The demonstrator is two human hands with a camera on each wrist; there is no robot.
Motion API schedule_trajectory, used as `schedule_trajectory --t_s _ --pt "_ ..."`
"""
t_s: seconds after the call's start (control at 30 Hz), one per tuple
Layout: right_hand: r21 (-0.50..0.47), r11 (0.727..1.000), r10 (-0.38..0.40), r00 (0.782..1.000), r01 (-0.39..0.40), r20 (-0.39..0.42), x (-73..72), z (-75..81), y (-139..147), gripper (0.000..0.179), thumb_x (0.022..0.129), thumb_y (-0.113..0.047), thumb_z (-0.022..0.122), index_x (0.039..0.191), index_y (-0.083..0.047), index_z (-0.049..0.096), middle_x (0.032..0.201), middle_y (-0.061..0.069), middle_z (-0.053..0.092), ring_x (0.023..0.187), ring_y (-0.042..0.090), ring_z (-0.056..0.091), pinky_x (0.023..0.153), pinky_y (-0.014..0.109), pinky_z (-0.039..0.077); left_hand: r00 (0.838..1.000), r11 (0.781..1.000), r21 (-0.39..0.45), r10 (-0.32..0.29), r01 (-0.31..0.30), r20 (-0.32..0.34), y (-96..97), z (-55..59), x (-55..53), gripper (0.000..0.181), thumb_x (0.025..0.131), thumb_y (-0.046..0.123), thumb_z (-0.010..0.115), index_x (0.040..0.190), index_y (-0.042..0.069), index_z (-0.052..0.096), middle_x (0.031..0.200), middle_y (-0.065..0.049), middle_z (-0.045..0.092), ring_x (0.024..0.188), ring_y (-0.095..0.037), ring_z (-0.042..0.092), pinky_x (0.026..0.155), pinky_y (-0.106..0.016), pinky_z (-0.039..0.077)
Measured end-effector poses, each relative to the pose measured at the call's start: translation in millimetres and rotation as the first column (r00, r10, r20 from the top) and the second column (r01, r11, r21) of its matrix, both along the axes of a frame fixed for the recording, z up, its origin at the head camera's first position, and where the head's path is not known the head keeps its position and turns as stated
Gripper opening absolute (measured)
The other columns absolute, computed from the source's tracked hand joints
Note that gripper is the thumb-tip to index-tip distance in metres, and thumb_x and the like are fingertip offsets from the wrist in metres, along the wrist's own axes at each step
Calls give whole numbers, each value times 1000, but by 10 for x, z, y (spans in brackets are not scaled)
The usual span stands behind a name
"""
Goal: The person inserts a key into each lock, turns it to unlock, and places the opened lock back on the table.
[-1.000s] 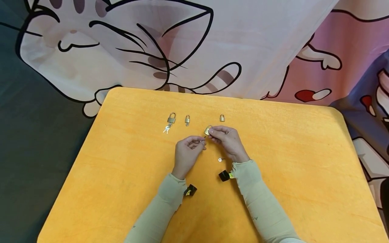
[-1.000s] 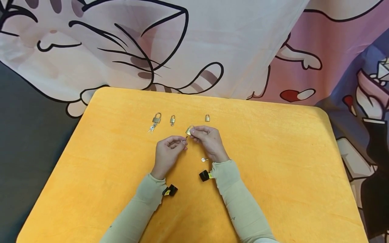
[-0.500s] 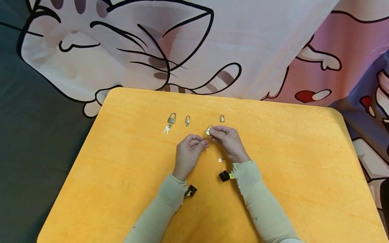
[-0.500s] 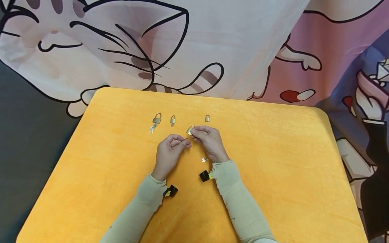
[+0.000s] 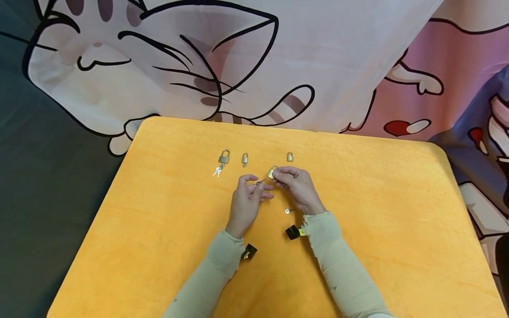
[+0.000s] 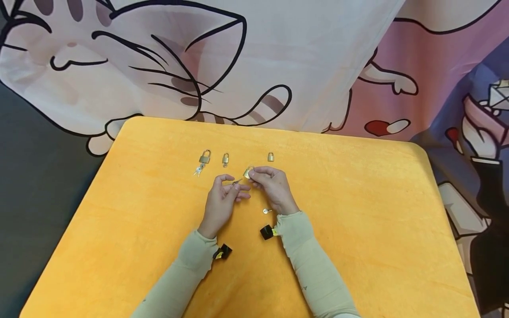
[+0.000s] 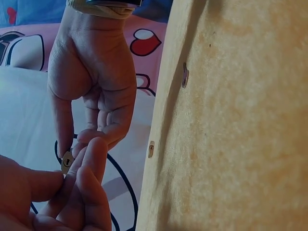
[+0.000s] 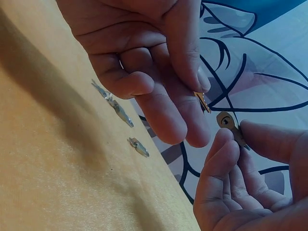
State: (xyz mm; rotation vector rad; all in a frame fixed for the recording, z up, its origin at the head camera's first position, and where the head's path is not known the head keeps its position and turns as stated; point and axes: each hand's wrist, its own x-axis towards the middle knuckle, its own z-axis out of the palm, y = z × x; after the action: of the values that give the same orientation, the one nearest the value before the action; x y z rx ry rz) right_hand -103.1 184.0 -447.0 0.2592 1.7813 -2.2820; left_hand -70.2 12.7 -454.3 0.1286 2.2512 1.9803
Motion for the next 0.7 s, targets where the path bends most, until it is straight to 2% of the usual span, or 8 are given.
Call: schedule_trajectory --t_s 0.1,0.33,0.37,0.5,0.57,0.63,0.7 --pt "9 1000 0 1000 0 2 3 0 5 25 97 -6 67 114 11 65 84 1 73 79 12 69 76 27 57 1000 1000 -2 5 -5 9 -1 -7 4 33 108 18 49 130 -5 42 113 -16 73 83 -18 75 77 -35 59" --pt "19 1000 4 1000 -4 0 1 -6 7 23 97 -6 67 114 10 66 86 1 74 82 15 70 81 32 58 999 998 47 39 -41 38 -1 -13 2 24 108 17 48 120 -3 54 119 -17 71 82 -21 75 74 -40 59" --pt "19 1000 3 1000 -3 1 2 -6 5 23 96 -6 67 114 10 66 86 2 74 82 15 70 81 32 58 998 997 63 43 -46 44 -3 -19 -1 24 108 17 50 119 -4 55 118 -18 71 82 -23 75 74 -39 59" --pt "13 1000 0 1000 0 3 6 -4 -1 25 97 -6 67 114 11 65 86 1 74 80 14 69 79 30 58 995 993 81 84 -89 56 -14 -40 -14 24 103 20 61 111 -2 66 96 -19 74 79 -35 73 69 -30 54" --pt "9 1000 -3 1000 3 6 7 -8 -5 24 97 -6 67 113 12 65 86 2 74 80 14 70 79 30 57 992 987 112 106 -113 68 -17 -39 -19 24 100 19 66 109 -2 70 87 -21 73 78 -41 71 68 -30 52" --pt "7 1000 -1 1000 1 7 8 -12 -8 24 97 -5 67 113 12 65 87 2 74 81 14 70 80 30 58 990 979 160 115 -128 87 -18 -39 -24 23 98 15 68 110 -4 73 88 -23 73 77 -40 71 71 -33 54" --pt "7 1000 1 1000 -1 8 8 -18 -13 23 97 -5 66 113 11 65 87 2 74 82 15 70 81 32 58 988 968 213 109 -131 112 -14 -42 -28 23 97 11 68 112 -6 72 94 -26 73 76 -33 73 75 -41 58"
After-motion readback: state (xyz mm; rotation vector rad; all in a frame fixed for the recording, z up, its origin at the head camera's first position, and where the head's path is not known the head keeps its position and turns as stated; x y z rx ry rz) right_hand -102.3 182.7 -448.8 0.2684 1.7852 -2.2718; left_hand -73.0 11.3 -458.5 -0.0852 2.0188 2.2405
